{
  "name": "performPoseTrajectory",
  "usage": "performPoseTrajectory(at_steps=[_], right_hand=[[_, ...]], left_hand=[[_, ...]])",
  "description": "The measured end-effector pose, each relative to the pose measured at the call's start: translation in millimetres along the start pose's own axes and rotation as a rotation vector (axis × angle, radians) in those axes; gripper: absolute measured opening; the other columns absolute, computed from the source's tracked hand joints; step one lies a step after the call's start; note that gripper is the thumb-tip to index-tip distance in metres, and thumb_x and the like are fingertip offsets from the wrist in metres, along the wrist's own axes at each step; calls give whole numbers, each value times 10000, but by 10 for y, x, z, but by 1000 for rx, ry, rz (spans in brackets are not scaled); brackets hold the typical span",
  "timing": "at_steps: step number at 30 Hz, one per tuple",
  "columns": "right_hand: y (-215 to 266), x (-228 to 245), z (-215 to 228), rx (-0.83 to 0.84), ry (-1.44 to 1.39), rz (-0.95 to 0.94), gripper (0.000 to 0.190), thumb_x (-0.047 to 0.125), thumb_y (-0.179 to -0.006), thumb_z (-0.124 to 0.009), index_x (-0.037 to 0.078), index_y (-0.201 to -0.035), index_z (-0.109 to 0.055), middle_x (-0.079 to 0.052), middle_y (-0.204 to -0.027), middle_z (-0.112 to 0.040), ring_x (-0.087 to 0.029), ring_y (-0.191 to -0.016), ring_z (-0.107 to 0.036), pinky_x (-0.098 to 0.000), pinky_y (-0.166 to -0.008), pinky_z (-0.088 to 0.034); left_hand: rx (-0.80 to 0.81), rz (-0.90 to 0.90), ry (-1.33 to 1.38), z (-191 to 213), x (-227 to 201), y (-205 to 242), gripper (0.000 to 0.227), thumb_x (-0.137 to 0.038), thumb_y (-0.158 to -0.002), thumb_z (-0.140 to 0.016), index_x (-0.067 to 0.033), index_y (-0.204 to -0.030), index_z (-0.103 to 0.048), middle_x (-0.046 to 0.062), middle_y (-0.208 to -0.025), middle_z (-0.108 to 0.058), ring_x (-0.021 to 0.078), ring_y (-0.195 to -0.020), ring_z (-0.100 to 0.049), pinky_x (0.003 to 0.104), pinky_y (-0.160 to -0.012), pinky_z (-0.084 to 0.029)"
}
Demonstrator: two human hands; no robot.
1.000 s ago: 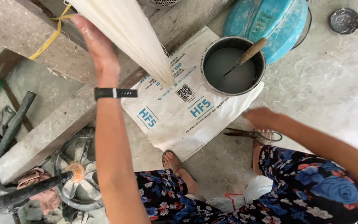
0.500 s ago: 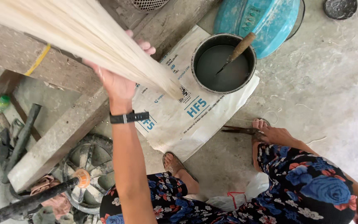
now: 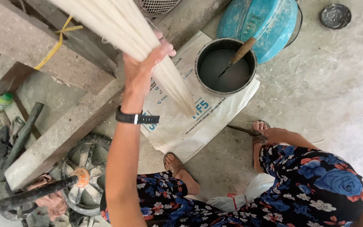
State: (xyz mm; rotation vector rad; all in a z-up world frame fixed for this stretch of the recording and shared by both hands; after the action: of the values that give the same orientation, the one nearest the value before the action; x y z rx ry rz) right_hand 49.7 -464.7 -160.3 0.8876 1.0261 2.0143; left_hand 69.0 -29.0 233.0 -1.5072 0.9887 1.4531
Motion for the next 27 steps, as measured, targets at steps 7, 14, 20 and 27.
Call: performPoseTrajectory(at_steps=[7, 14, 20, 27], right_hand=[[202, 161, 334, -71, 204, -159, 384, 360, -990, -585, 229, -1344, -518, 33, -884, -740, -185, -854, -747, -391, -771, -594], [454, 53, 1059, -118, 424, -113, 419, 523, -989, -527, 192, -1247, -527, -4, -1018, -752, -237, -957, -733, -387, -792, -570], [788, 252, 1867, -227, 358, -30, 479, 709, -879, -570, 264, -1053, -607, -47, -1020, -766, -277, -946, -741, -428, -799, -557], [679, 761, 2778, -328, 337, -313, 530, 638, -839, -531, 147, -939, -706, -56, -919, -807, -306, -922, -775, -424, -758, -553]], left_hand=[[129, -112, 141, 146, 110, -271, 169, -70, -839, -825, -45, -957, -706, 80, -882, -716, 223, -736, -746, 369, -753, -680], [163, -200, 243, 200, 156, -474, 144, -39, -861, -803, -15, -962, -702, 75, -936, -675, 201, -772, -694, 354, -766, -660], [-13, -145, 172, 173, 143, -645, 287, -108, -760, -871, -20, -1007, -755, 71, -848, -773, 159, -756, -754, 297, -749, -662], [155, -285, 354, 69, 166, -664, 103, -3, -883, -735, 44, -899, -645, 104, -753, -588, 190, -685, -602, 329, -674, -535]])
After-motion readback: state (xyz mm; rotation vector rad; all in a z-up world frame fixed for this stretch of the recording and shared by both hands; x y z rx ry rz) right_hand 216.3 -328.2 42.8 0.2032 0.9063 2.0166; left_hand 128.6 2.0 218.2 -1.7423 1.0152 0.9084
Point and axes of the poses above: each hand's wrist, its own y-axis away from the middle knuckle, its own z-axis out of the back of the hand, x = y × z, the point moved 2 cm from there along -y, towards the middle knuckle
